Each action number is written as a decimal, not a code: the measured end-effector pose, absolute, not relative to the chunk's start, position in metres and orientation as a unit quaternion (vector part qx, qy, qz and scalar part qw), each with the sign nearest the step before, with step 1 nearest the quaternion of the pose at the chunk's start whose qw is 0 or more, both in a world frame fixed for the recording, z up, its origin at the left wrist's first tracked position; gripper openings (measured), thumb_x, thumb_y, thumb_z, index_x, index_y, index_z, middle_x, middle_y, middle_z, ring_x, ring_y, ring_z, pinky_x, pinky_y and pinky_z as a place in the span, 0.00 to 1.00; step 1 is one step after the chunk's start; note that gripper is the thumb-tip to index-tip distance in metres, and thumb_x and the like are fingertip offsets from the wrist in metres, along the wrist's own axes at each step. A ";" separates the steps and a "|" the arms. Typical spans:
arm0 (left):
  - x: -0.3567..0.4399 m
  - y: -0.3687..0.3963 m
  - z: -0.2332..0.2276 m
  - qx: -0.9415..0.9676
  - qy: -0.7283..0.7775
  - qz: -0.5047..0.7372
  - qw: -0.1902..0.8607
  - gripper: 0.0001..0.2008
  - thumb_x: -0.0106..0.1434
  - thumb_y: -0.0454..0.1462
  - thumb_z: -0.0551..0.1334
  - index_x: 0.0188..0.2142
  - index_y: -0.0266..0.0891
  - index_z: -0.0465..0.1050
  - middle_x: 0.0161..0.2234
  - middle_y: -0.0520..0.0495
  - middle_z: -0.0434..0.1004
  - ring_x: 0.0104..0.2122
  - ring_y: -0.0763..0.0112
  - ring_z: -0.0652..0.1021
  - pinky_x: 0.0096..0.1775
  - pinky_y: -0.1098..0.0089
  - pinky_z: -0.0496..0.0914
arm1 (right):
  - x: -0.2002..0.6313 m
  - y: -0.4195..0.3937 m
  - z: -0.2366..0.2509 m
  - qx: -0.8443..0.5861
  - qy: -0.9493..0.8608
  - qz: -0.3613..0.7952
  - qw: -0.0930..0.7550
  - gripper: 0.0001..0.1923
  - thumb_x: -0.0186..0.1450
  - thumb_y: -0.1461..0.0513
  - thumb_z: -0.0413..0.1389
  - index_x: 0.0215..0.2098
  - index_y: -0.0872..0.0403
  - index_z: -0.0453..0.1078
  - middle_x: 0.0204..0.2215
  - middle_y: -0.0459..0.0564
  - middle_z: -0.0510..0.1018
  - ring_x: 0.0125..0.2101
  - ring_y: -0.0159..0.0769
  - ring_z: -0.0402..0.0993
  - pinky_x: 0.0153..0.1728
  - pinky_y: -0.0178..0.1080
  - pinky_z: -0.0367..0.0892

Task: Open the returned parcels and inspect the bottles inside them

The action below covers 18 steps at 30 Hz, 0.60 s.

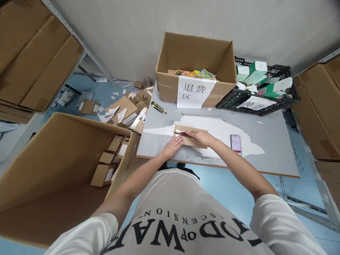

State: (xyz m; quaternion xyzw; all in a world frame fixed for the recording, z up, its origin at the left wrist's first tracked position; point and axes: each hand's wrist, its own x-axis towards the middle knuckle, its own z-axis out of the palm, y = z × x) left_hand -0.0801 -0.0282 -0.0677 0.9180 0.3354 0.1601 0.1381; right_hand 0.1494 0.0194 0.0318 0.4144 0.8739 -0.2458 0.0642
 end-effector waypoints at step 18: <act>-0.082 -0.021 -0.084 0.931 0.321 0.132 0.110 0.25 0.64 0.27 0.48 0.60 0.35 0.60 0.59 0.38 0.65 0.61 0.64 0.62 0.61 0.57 0.57 | 0.128 0.023 0.056 0.385 0.895 -0.109 0.196 0.27 0.68 0.65 0.44 0.64 0.47 0.51 0.47 0.58 0.73 0.35 0.42 0.77 0.32 0.38 0.65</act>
